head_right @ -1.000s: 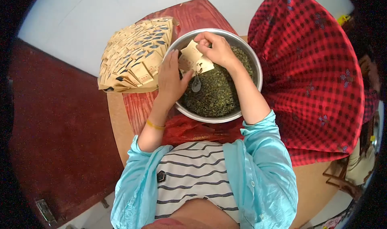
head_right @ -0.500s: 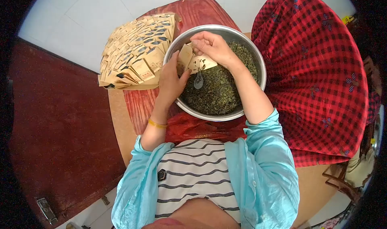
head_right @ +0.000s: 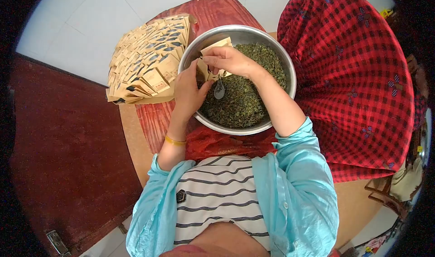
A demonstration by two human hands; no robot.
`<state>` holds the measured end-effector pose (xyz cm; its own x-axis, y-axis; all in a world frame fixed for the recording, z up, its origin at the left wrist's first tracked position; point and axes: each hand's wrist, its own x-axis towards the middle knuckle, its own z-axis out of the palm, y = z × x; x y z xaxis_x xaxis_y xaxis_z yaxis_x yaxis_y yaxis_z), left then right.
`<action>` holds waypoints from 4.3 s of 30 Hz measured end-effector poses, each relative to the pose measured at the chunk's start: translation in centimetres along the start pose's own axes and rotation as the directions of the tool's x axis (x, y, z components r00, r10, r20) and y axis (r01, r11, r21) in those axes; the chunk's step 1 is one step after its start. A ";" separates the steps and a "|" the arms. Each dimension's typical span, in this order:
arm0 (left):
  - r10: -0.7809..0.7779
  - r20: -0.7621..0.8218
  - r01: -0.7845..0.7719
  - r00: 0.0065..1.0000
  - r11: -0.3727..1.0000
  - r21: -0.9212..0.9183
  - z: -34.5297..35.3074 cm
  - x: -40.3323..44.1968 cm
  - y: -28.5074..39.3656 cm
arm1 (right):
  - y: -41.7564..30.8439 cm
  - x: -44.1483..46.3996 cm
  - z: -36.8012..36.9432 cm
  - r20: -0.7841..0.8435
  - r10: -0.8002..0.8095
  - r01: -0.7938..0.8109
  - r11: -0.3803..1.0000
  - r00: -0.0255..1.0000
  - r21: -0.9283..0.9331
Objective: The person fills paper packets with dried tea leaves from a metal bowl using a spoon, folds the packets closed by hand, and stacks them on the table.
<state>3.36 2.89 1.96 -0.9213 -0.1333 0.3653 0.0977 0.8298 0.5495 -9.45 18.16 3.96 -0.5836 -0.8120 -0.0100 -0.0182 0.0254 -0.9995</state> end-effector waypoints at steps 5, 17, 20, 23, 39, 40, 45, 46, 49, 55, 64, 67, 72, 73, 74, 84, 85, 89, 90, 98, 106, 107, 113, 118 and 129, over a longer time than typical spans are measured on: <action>-0.003 -0.013 0.003 1.000 1.000 0.000 -0.1 -0.1 0.1 | -0.7 -0.3 -0.4 0.024 0.029 -0.027 0.997 0.999 -0.076; -0.010 0.016 0.010 1.000 1.000 0.008 -0.4 0.1 0.5 | 0.0 -0.1 -0.8 0.048 0.072 -0.067 0.993 0.996 -0.094; -0.003 0.015 0.003 1.000 1.000 0.008 -0.5 0.1 0.5 | 0.6 0.0 -1.1 0.087 0.064 -0.054 0.992 0.994 -0.111; -0.004 0.022 0.004 1.000 1.000 0.007 -0.4 0.0 0.5 | 0.1 -0.3 -1.0 0.110 0.050 -0.039 0.994 0.993 -0.100; 0.078 0.011 -0.079 0.997 0.993 0.087 0.3 -0.2 -0.2 | 0.4 -0.6 -1.4 0.146 0.103 -0.068 0.972 0.984 -0.227; 0.078 0.011 -0.079 0.997 0.993 0.087 0.3 -0.2 -0.2 | 0.2 -0.6 -1.4 0.145 0.104 -0.069 0.972 0.984 -0.226; 0.091 0.024 -0.093 0.996 0.990 0.106 0.3 -0.1 -0.1 | 0.0 -0.8 -1.3 0.145 0.119 -0.074 0.956 0.982 -0.283; 0.090 0.024 -0.093 0.996 0.990 0.107 0.3 -0.1 -0.1 | 0.1 -0.8 -1.4 0.145 0.118 -0.073 0.957 0.982 -0.282; 0.109 0.030 -0.112 0.994 0.985 0.132 0.1 -0.1 0.1 | 0.4 -0.6 -1.8 0.150 0.060 0.018 0.882 0.987 -0.470; 0.099 0.099 -0.111 0.990 0.985 0.132 -0.1 -0.1 0.4 | 0.0 -0.6 -0.8 0.137 0.134 -0.033 0.821 0.982 -0.570; 0.152 0.144 -0.170 0.978 0.978 0.121 0.1 -0.1 0.2 | 1.9 0.3 -0.3 0.132 0.137 -0.027 0.788 0.982 -0.615; 0.132 0.163 -0.146 0.978 0.986 0.079 0.4 -0.3 0.2 | 3.0 0.3 0.0 0.129 0.138 -0.072 0.905 0.982 -0.420; 0.141 0.088 -0.152 0.986 0.978 0.142 0.8 -0.3 0.3 | 3.3 0.5 0.0 0.045 0.197 -0.162 0.898 0.979 -0.409; 0.142 0.086 -0.153 0.986 0.978 0.143 0.8 -0.3 0.3 | 2.6 0.2 0.4 0.036 0.207 -0.179 0.909 0.978 -0.377; 0.143 0.089 -0.154 0.986 0.979 0.134 0.7 -0.3 0.3 | 2.3 0.2 0.6 0.029 0.218 -0.195 0.918 0.976 -0.345; 0.024 0.135 -0.024 0.991 1.000 0.000 0.4 -0.2 0.3 | 1.2 0.3 -3.1 -0.077 0.229 -0.239 0.957 0.970 -0.167; 0.028 0.136 -0.028 0.990 1.000 -0.001 0.4 -0.2 0.3 | 1.0 0.2 -3.1 -0.115 0.225 -0.244 0.952 0.968 -0.188; 0.024 0.124 -0.026 0.992 1.000 0.014 0.3 -0.3 0.4 | 1.0 0.1 -1.5 -0.264 0.312 -0.386 0.450 0.913 -0.805; 0.016 0.126 -0.019 0.992 1.000 0.020 0.3 -0.3 0.4 | 1.5 0.1 -1.0 -0.235 0.340 -0.368 0.408 0.911 -0.836; 0.073 0.038 -0.075 0.997 0.996 0.056 0.8 -0.4 0.2 | 2.7 0.5 0.1 -0.138 0.401 -0.305 0.390 0.906 -0.869; -0.021 0.144 0.018 0.989 1.000 0.020 0.0 -0.1 0.7 | 2.0 -0.4 -4.5 -0.292 0.149 -0.328 0.438 0.945 -0.837; -0.023 0.140 0.019 0.990 0.999 0.026 0.1 -0.1 0.7 | 2.1 -0.5 -4.5 -0.247 0.139 -0.284 0.444 0.959 -0.850; -0.025 0.136 0.023 0.990 1.000 0.018 0.1 -0.1 0.6 | 1.3 -0.4 -1.3 0.091 0.377 -0.184 0.631 0.922 -0.754; -0.036 0.137 0.032 0.990 0.999 0.026 0.0 -0.1 0.9 | 0.6 -0.6 -3.4 0.055 0.317 -0.257 0.849 0.947 -0.462; -0.080 0.209 0.069 0.975 0.996 0.058 -0.4 0.1 1.2 | -0.5 -0.6 -2.7 -0.277 -0.239 0.053 0.838 0.931 -0.544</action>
<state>3.55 3.64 2.95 -0.9844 -0.0829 0.1550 0.0117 0.8489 0.5285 -11.26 20.21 4.52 -0.7637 -0.6000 0.2380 -0.4877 0.2948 -0.8217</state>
